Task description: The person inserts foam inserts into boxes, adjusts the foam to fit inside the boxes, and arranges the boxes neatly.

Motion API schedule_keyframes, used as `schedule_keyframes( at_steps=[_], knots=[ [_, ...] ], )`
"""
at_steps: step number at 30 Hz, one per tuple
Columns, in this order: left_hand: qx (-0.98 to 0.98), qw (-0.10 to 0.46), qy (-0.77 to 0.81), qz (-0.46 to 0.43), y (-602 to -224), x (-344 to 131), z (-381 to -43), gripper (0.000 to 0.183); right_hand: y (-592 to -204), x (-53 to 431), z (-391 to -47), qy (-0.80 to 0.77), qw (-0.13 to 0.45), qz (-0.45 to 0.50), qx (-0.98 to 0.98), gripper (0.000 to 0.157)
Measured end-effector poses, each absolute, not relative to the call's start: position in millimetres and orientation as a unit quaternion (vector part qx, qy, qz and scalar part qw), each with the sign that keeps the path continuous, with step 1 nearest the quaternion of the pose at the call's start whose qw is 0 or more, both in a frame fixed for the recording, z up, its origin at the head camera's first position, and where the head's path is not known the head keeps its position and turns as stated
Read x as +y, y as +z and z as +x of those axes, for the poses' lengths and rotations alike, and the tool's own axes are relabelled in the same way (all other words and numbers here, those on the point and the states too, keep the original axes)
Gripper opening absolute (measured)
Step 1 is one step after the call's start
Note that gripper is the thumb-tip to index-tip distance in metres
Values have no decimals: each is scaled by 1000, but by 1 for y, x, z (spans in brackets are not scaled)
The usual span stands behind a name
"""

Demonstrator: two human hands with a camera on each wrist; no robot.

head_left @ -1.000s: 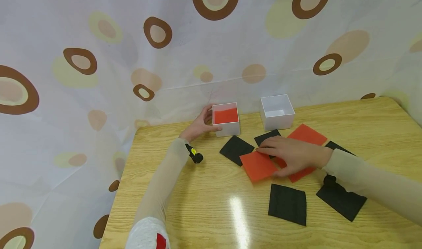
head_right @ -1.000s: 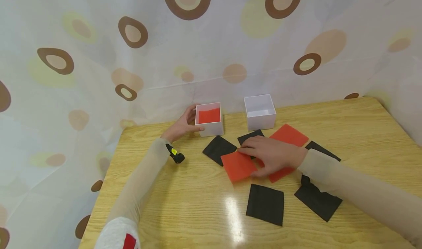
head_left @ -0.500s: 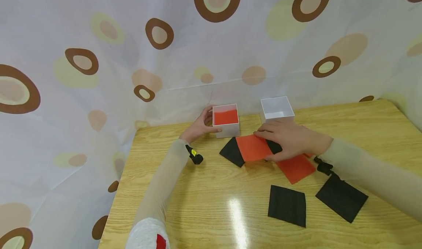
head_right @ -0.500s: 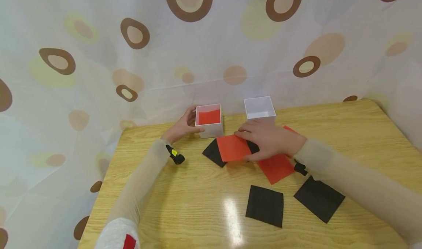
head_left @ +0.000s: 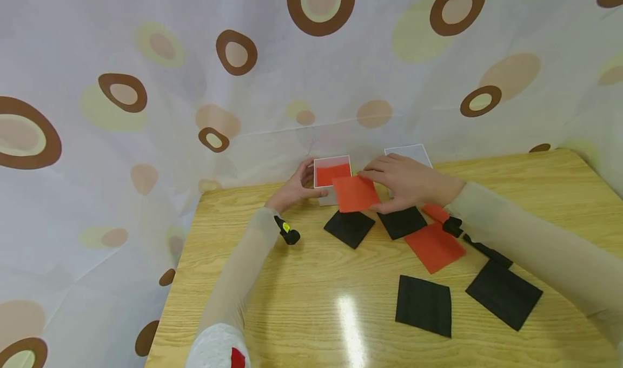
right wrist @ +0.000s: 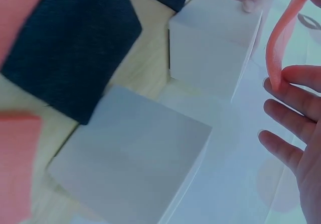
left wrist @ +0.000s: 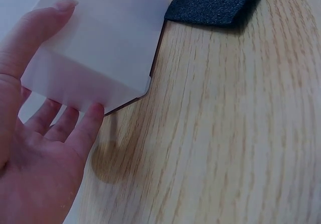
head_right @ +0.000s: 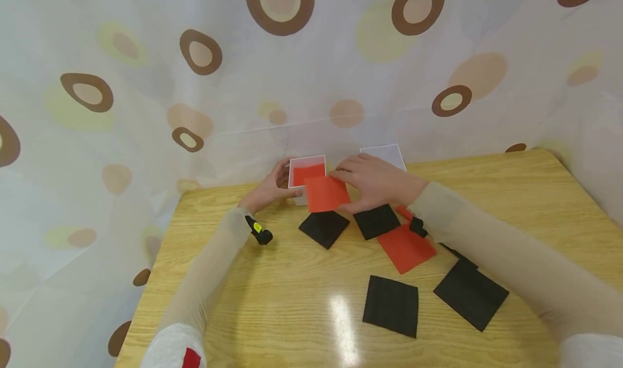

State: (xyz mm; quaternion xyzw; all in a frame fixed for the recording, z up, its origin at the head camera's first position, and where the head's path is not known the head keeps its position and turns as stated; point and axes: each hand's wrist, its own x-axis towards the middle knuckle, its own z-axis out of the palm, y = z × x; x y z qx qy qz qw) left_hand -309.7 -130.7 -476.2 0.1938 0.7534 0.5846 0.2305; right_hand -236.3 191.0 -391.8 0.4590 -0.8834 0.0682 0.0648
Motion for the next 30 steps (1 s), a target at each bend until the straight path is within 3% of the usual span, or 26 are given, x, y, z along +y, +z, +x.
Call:
schedule_keyframes(
  at_steps=[30],
  knots=[
    [735,238,604,196,-477,-131,-311,98,-388,142,-294,54,20,379,-924,74]
  ],
)
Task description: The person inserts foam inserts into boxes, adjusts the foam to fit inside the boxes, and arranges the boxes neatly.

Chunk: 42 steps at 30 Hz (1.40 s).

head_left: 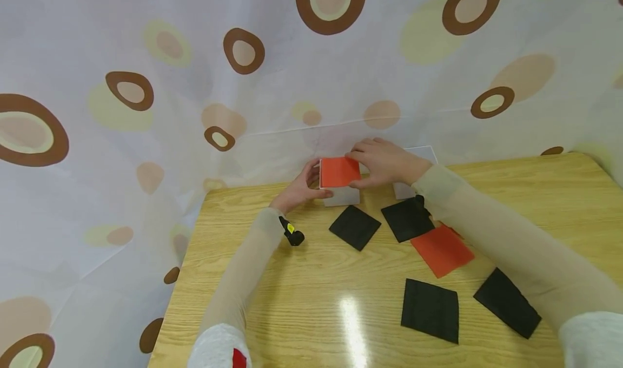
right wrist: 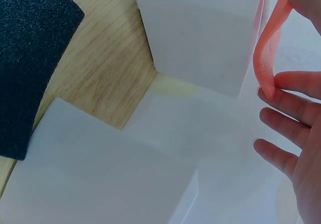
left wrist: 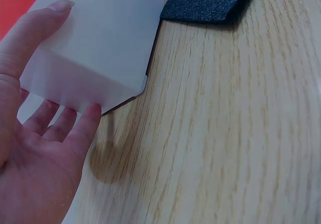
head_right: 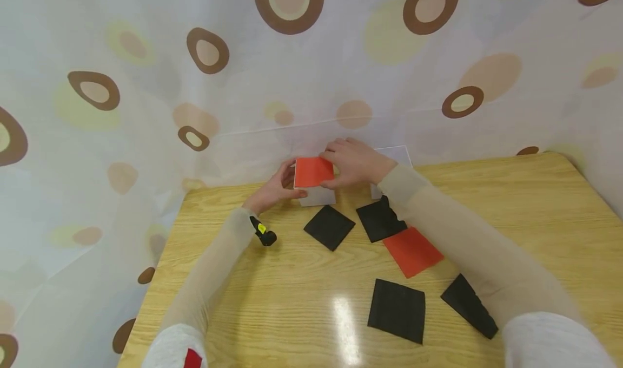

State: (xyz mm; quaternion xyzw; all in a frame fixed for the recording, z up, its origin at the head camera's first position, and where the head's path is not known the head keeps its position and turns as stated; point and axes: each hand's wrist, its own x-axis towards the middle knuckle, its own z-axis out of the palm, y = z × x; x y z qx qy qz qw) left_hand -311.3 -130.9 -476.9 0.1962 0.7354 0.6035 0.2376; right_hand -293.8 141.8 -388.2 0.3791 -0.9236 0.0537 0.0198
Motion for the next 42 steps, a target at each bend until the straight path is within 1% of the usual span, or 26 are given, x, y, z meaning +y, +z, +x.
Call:
schedule_keyframes(
  at_steps=[6,15,24,42],
  knots=[
    [741,238,598,191,-475,-128,-312,99,-393,140,-301,51,16,374,-926,75],
    [743,233,595,199,-475,-126,-314,97,-395,138,-307,46,17,368,-928,71],
    [736,235,605,193,-475,-126,-311,95,-394,132,-306,3,21,398,-917,57],
    [745,237,596,183,-479,-131,-311,94,-397,127,-308,-16,37,433,-900,47]
  ],
)
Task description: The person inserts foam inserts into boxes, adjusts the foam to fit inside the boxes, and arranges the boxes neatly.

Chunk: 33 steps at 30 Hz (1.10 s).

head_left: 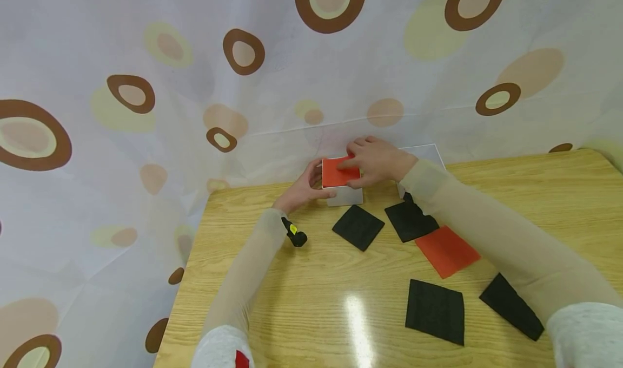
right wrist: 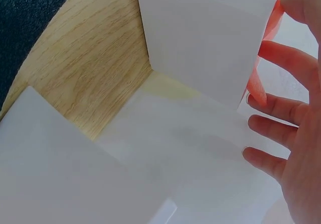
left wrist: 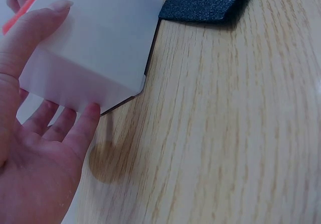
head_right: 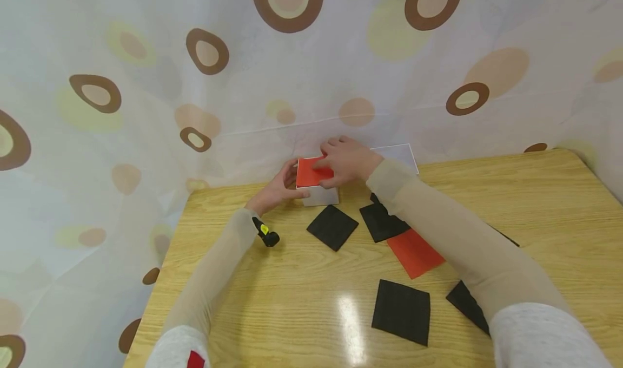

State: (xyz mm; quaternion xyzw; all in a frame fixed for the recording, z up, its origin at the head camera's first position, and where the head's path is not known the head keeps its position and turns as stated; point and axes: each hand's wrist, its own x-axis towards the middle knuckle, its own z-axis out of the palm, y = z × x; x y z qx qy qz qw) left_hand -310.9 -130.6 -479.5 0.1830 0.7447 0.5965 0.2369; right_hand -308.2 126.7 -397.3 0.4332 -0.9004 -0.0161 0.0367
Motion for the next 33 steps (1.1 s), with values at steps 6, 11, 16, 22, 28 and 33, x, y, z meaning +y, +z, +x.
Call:
schedule_keyframes(
  at_steps=[6,11,16,22,28,33],
  knots=[
    [744,237,598,182,-477,-129,-308,93,-398,125,-309,-23,24,427,-903,47],
    [744,232,597,189,-477,-129,-309,92,-398,126,-309,-16,15,424,-906,49],
    [745,229,596,193,-479,-129,-310,91,-401,125,-308,7,11,431,-902,50],
    [746,234,591,198,-479,-130,-310,90,-402,118,-302,19,13,483,-876,48],
    [745,242,591,190,-476,-129,-309,95,-401,115,-294,15,6,503,-864,47],
    [739,247,598,184,-475,-129,-309,99,-403,116,-292,12,4,498,-867,49]
  ],
)
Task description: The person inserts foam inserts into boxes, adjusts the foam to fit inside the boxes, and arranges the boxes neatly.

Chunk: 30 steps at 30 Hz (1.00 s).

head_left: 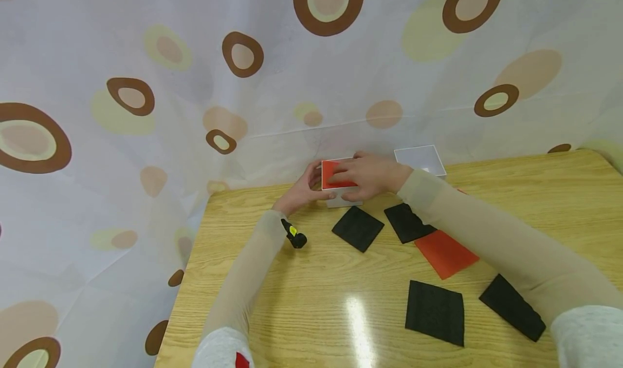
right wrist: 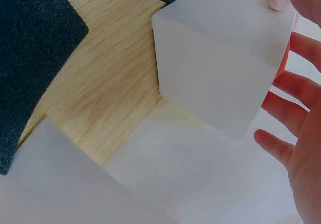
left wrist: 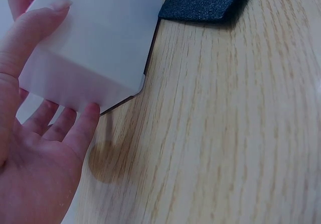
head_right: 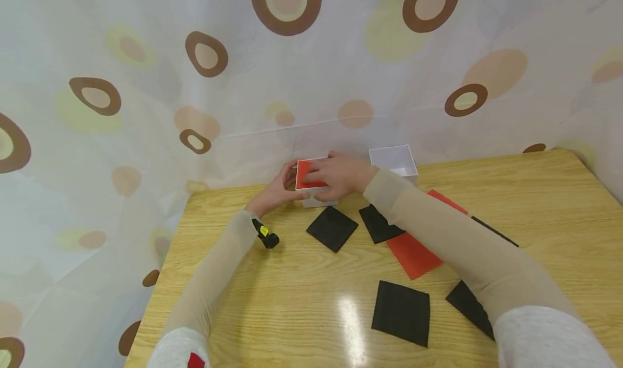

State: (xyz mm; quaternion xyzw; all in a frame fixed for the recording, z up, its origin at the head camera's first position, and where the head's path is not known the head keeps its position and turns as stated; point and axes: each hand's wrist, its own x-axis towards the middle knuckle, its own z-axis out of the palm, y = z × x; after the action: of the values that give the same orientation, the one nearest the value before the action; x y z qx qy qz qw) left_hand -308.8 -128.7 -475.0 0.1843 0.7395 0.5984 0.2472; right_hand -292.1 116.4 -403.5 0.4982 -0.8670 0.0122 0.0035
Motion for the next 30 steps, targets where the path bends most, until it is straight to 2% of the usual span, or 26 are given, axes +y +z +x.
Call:
schedule_keyframes(
  at_steps=[16,26,30],
  knots=[
    [749,232,591,190,-479,-130,-308,94,-415,117,-294,-26,-11,494,-869,53],
    [751,232,589,187,-481,-131,-311,96,-417,117,-294,-26,-48,472,-880,57],
    [750,231,590,190,-482,-131,-312,96,-417,118,-294,-6,-33,475,-879,52]
  ],
)
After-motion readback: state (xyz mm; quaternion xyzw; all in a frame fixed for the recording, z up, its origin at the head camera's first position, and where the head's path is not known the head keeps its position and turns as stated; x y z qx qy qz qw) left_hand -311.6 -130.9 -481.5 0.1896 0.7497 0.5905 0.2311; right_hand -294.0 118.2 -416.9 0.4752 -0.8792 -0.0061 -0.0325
